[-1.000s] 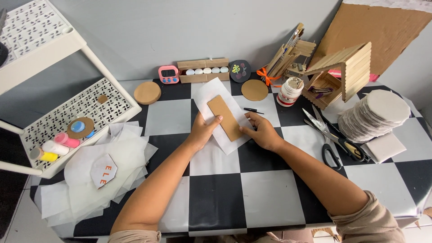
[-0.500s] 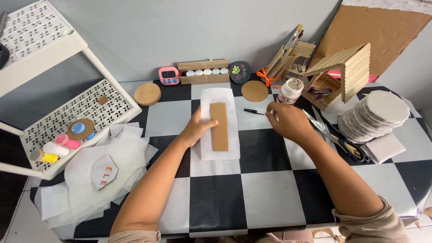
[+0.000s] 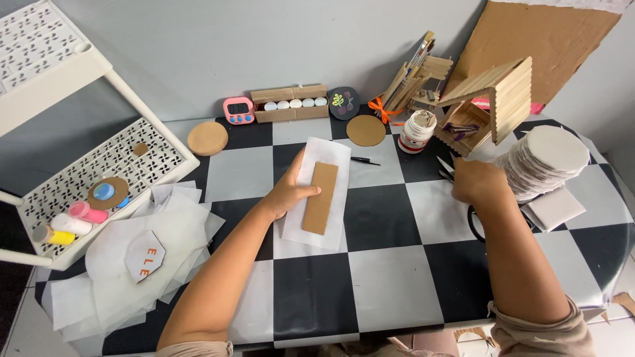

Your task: The person is wrapping a piece of cardboard with white paper, folding the edges, and then using scissors to trim the excess paper.

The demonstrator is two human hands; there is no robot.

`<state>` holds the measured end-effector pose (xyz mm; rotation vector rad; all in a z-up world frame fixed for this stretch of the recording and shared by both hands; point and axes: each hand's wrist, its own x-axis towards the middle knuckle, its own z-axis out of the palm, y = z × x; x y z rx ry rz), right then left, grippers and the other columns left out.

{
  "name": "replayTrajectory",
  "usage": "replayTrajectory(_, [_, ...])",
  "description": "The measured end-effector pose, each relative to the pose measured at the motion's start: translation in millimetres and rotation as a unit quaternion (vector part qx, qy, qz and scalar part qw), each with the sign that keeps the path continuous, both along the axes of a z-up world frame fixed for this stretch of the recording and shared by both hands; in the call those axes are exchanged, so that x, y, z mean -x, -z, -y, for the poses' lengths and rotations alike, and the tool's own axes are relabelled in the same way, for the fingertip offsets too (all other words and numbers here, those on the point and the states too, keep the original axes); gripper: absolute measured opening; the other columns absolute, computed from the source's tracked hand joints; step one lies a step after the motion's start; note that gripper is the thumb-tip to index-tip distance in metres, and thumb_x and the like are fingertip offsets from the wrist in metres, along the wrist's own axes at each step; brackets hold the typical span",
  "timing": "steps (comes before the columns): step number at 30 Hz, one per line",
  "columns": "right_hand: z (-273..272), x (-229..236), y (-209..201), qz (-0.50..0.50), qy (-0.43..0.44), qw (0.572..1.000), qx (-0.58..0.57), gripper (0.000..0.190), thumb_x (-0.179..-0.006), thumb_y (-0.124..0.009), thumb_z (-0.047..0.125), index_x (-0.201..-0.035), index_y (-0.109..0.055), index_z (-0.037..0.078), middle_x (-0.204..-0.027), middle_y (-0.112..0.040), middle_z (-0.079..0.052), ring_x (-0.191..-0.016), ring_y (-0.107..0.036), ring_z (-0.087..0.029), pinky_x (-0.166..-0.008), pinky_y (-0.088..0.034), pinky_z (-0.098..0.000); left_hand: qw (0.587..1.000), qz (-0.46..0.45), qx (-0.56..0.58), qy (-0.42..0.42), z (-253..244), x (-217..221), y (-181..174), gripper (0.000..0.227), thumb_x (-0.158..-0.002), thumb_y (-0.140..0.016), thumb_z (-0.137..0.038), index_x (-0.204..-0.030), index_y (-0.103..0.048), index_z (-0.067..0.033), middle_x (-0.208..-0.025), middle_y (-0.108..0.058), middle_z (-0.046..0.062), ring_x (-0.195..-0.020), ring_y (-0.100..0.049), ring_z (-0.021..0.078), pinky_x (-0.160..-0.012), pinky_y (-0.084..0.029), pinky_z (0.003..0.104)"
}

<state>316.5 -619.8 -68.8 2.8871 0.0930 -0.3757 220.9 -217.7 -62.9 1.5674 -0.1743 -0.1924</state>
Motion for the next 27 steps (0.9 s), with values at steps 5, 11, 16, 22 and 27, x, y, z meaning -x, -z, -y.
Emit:
replayTrajectory(5, [-34,32,-48,-0.016,-0.011,1.000,0.004,0.043,-0.089,-0.054,0.007,-0.131,-0.062,0.000,-0.100,-0.079,-0.020,-0.095,-0.078,-0.035,-0.081,-0.060,-0.0502,1.000,0.000,-0.007,0.000,-1,-1,3,0.101,-0.076,-0.067,0.003,-0.162,-0.018,-0.0163,-0.156,-0.039,0.013,-0.142,-0.037,0.0284,-0.121,-0.027,0.049])
replayTrajectory(11, [-36,34,-39,0.017,-0.036,0.999,0.008,0.043,-0.090,-0.051,0.004,-0.131,-0.060,0.001,-0.092,-0.078,-0.017,-0.088,-0.077,-0.032,-0.076,-0.060,-0.0476,1.000,0.001,0.004,0.002,-4,-6,11,0.103,-0.075,-0.069,0.003,-0.162,-0.019,-0.0186,-0.158,-0.039,0.011,-0.144,-0.037,0.0270,-0.121,-0.027,0.047])
replayTrajectory(16, [-18,13,-12,0.039,-0.045,0.998,0.027,0.041,-0.088,-0.053,0.005,-0.128,-0.061,0.003,-0.085,-0.077,-0.013,-0.081,-0.077,-0.029,-0.070,-0.060,-0.0458,1.000,-0.005,0.010,-0.003,-5,-7,15,0.103,-0.074,-0.070,0.003,-0.162,-0.021,-0.0179,-0.158,-0.039,0.011,-0.144,-0.038,0.0258,-0.121,-0.027,0.046])
replayTrajectory(22, [-23,12,-17,0.087,-0.024,0.996,0.025,0.027,-0.090,-0.053,0.017,-0.112,-0.064,0.005,-0.079,-0.076,-0.009,-0.077,-0.077,-0.030,-0.070,-0.056,-0.0435,1.000,-0.014,0.017,-0.018,-5,-13,23,0.086,-0.077,-0.072,0.000,-0.156,-0.038,-0.0148,-0.139,-0.058,0.007,-0.128,-0.053,0.0207,-0.114,-0.039,0.043])
replayTrajectory(27, [-61,25,-39,0.121,-0.038,0.991,-0.035,0.028,-0.092,-0.055,0.026,-0.109,-0.067,0.008,-0.077,-0.074,-0.010,-0.075,-0.076,-0.029,-0.068,-0.058,-0.0410,0.999,-0.007,0.021,-0.045,-3,-12,14,0.054,-0.081,-0.073,-0.005,-0.133,-0.061,-0.0136,-0.113,-0.070,0.003,-0.104,-0.064,0.0162,-0.096,-0.051,0.038])
